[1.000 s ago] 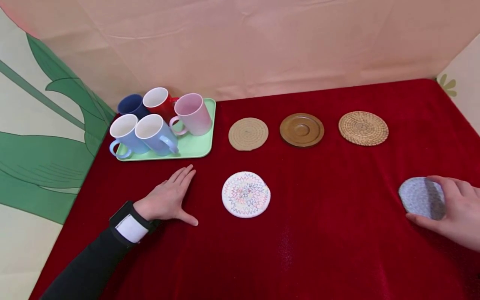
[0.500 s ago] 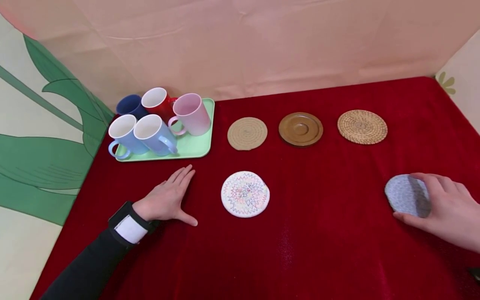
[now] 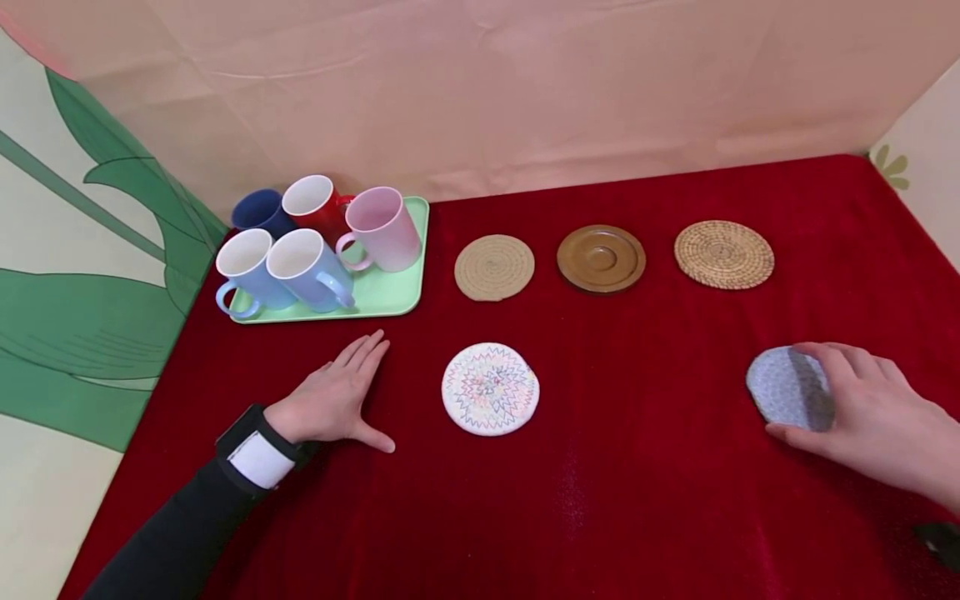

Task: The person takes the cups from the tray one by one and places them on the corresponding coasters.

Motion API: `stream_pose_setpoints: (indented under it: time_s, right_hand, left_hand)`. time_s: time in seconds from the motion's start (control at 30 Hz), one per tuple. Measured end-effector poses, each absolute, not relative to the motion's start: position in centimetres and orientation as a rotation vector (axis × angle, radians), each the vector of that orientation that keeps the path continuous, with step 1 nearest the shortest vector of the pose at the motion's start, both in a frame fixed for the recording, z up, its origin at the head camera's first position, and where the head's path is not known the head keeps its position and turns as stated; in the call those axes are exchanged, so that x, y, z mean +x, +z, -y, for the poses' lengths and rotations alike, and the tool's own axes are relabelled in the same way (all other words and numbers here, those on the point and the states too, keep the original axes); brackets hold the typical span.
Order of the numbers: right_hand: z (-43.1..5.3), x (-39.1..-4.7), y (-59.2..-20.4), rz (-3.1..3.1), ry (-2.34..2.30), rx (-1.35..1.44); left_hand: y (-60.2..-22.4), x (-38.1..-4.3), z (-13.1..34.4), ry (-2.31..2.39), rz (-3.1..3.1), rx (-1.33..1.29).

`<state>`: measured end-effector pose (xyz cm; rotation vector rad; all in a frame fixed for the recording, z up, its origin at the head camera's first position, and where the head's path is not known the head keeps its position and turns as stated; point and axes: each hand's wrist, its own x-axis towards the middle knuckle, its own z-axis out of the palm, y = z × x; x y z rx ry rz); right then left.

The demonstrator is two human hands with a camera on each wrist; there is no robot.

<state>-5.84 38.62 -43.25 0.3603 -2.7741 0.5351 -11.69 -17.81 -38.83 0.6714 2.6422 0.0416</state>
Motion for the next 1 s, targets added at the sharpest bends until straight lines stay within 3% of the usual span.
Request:
stream_pose_setpoints:
  time_s: [1.0]
  right_hand:
    - [-35.8,-6.5,-41.9,2.963,0.395,0.492]
  left_hand:
    - [-38.8,-11.7,17.9,0.044,-2.633,0.663]
